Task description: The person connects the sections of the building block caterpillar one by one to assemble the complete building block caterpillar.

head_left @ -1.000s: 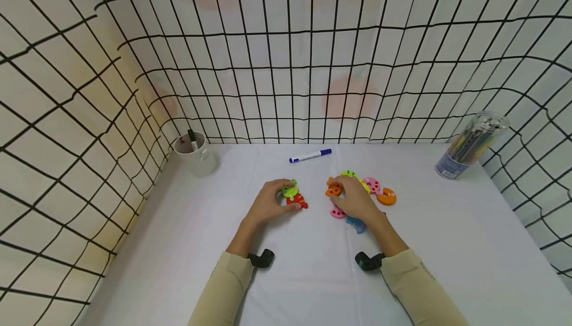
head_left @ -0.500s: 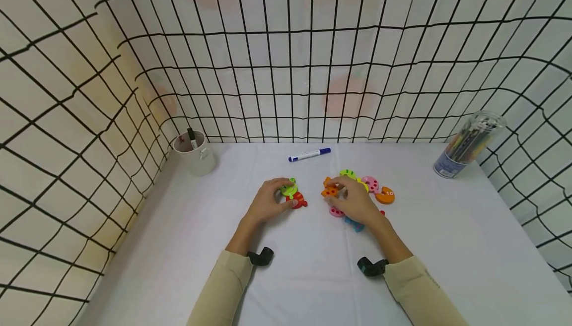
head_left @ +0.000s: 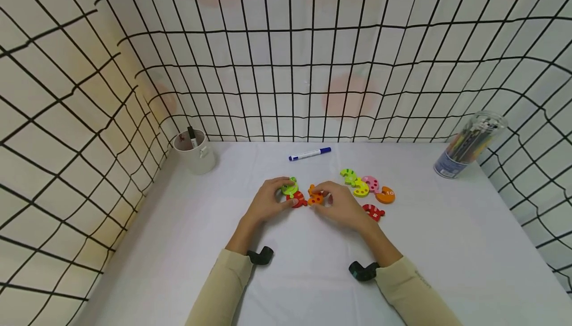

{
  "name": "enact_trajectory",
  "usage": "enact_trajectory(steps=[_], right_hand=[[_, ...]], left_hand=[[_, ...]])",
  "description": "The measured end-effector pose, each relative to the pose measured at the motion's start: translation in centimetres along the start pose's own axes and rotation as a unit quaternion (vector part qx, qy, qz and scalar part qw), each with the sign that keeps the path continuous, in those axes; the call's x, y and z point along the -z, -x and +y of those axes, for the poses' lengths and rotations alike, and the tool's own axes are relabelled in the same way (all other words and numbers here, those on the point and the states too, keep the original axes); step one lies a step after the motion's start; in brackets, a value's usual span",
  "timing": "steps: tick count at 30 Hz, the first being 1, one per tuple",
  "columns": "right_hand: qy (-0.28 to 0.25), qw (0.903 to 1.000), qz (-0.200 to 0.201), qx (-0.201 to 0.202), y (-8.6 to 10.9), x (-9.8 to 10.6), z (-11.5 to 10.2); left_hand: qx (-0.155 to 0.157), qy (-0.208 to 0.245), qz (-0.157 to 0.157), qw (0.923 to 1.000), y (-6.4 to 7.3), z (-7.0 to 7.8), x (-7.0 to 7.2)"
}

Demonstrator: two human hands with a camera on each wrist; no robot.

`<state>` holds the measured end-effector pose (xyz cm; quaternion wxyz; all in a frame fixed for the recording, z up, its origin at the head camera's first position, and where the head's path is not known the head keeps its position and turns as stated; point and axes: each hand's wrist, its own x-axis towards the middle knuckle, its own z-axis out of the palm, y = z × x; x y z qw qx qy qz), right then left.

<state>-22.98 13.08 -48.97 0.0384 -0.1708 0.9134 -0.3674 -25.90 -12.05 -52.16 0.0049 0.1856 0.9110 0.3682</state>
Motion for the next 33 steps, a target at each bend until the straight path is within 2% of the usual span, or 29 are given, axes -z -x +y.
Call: enact_trajectory(steps=[7,16,19,25,33], right_hand=[[0.003,0.9999,-0.01,0.006,-0.4,-0.9,-0.9],[0.019,0.9995,-0.017,-0.019,-0.4,-1.3,-1.4],[0.027,0.9994,-0.018,-0.016,-0.4,-1.3,-1.3],[0.028,0.9995,-0.012,-0.006,-0.6,-1.4,-1.5],[0.033,0.9992,-0.016,-0.016,-0.6,-1.6,-1.9]], left_hand=[[-0.01,0.001,0.003,1.0,0.0,0.1,0.2],[-0.002,0.004,-0.001,1.0,0.0,0.3,0.2],[0.002,-0.001,0.001,1.0,0.0,0.3,0.1],[0.001,-0.005,0.015,0.9999,0.1,0.5,0.3],[0.006,0.005,0.026,0.9996,0.3,0.5,0.2]])
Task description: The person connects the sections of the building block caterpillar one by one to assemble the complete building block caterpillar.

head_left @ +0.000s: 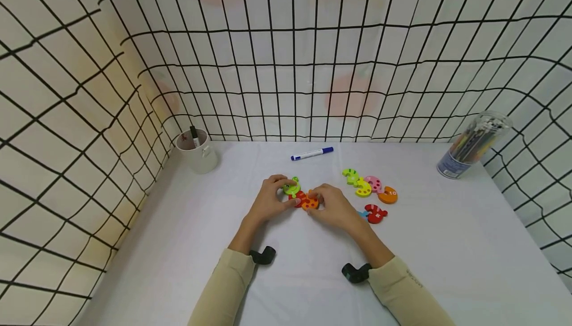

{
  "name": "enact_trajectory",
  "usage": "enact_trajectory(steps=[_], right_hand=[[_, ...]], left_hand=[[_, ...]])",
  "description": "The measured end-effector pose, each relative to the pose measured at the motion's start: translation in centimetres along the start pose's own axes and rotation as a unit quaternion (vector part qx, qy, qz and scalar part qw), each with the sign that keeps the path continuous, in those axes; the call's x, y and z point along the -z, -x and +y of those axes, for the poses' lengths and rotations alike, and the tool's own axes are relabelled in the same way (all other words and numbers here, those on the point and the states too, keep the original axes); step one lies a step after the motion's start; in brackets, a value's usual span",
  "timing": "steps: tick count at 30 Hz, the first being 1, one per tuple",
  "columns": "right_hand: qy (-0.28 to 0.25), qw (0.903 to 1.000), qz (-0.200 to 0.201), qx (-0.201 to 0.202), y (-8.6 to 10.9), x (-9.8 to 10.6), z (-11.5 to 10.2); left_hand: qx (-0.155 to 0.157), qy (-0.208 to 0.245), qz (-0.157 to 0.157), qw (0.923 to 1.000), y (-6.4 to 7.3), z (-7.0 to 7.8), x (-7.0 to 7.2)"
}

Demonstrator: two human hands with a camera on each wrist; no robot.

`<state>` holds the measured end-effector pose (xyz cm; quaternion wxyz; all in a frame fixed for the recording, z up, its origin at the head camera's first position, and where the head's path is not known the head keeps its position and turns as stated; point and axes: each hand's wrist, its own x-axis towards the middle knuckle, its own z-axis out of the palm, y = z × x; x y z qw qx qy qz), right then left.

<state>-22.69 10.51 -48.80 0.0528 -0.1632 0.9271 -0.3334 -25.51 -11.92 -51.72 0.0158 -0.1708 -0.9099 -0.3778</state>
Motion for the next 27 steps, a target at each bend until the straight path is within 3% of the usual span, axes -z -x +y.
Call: enact_trajectory(steps=[13,21,27], right_hand=[[-0.022,0.9992,-0.011,-0.032,0.8,-0.5,1.4],[-0.044,0.9986,0.014,-0.026,1.7,2.2,2.5],[-0.029,0.9983,0.03,-0.039,2.4,4.1,4.4]], left_hand=[[0.027,-0.006,0.006,0.9996,0.6,-0.3,-1.2],[0.041,-0.001,0.001,0.9991,0.6,-0.1,-0.9],[0.016,0.001,-0.025,0.9996,0.1,-0.3,-0.4]])
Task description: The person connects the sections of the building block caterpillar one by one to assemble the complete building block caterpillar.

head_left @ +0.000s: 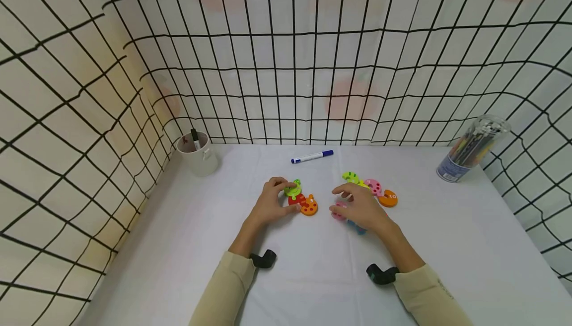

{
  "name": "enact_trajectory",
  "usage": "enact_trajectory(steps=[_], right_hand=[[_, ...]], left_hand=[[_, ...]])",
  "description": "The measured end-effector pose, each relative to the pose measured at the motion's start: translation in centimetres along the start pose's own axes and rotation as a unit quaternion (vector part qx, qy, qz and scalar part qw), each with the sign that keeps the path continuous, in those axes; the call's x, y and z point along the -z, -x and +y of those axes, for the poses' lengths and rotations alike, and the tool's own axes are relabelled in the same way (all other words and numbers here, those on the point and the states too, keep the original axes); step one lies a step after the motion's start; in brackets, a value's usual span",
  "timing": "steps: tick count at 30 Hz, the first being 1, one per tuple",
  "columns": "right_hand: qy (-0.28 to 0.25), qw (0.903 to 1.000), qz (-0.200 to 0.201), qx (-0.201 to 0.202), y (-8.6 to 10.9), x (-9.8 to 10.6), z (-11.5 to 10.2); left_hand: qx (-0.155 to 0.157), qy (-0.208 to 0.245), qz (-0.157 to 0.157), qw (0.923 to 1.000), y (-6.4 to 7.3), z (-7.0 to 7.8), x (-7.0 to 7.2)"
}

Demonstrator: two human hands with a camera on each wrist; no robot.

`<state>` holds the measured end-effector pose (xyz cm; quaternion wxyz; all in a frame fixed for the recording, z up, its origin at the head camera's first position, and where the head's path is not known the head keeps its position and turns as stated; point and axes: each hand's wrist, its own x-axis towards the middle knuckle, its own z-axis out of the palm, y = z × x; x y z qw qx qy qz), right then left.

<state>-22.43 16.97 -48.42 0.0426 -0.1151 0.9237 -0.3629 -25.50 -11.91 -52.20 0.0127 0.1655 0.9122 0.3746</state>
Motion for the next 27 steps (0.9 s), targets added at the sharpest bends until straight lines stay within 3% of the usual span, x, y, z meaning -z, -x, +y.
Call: enact_trajectory(steps=[4,11,21,27], right_hand=[[0.017,0.9998,0.003,-0.004,0.3,0.6,1.0],[0.033,0.999,-0.026,-0.016,0.6,0.2,1.6],[0.049,0.9983,-0.028,0.016,0.6,0.1,1.4],[0.058,0.9981,-0.011,-0.015,0.7,0.2,1.4]], left_hand=[[-0.014,-0.002,-0.011,0.9998,-0.2,-0.2,0.3],[-0.008,-0.003,-0.012,0.9999,-0.2,0.0,0.2],[0.005,-0.017,-0.006,0.9998,0.0,0.6,0.0],[-0.006,-0.019,-0.021,0.9996,0.0,0.5,0.1]])
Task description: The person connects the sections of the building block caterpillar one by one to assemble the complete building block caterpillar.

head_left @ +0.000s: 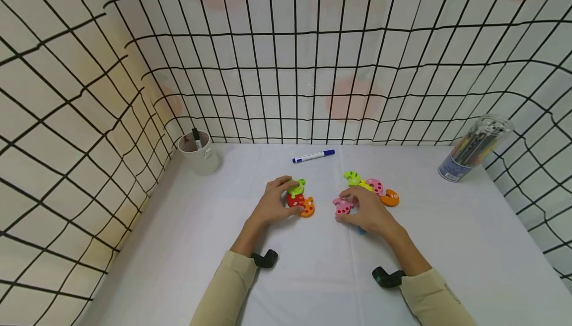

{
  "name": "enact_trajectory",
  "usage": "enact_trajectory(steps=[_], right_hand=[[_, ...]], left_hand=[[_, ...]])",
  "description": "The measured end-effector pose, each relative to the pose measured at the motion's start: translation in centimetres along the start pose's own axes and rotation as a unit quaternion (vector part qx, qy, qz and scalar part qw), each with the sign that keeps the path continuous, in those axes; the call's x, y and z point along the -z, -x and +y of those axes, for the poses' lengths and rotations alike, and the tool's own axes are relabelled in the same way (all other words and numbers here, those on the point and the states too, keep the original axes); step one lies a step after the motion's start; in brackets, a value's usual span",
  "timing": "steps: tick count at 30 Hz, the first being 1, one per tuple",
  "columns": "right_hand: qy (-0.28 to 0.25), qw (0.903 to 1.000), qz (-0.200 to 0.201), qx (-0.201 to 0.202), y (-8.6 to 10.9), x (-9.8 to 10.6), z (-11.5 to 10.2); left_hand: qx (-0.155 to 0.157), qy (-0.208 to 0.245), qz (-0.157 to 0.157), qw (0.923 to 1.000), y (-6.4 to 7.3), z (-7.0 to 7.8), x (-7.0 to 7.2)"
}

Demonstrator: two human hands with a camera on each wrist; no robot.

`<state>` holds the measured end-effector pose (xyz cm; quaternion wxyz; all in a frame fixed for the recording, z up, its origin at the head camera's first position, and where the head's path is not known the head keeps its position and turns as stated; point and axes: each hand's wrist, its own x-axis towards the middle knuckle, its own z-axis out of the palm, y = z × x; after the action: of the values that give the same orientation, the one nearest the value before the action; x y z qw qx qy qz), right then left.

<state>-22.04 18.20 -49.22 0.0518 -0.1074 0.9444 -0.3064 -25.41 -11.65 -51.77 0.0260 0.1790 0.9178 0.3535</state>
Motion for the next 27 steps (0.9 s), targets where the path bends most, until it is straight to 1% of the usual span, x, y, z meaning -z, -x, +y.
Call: enact_trajectory(steps=[6,14,20,23,27], right_hand=[[0.003,1.0,0.002,-0.008,0.1,0.29,0.01],[-0.001,0.9999,0.015,0.001,0.1,-0.3,0.16],[0.006,0.9998,0.012,-0.018,-0.09,-0.56,0.1],[-0.003,0.9998,0.012,-0.016,-0.13,-0.48,0.02],[-0.021,0.9997,0.012,-0.003,-0.19,-0.2,-0.23]], left_hand=[[0.002,-0.008,-0.004,1.0,-0.14,0.09,-0.14],[0.005,-0.004,-0.02,0.9998,-0.12,0.02,0.27],[-0.004,-0.001,-0.023,0.9997,-0.02,-0.16,0.3],[-0.004,-0.002,-0.025,0.9997,0.03,-0.17,0.29],[-0.01,0.002,-0.023,0.9997,0.01,-0.07,0.37]])
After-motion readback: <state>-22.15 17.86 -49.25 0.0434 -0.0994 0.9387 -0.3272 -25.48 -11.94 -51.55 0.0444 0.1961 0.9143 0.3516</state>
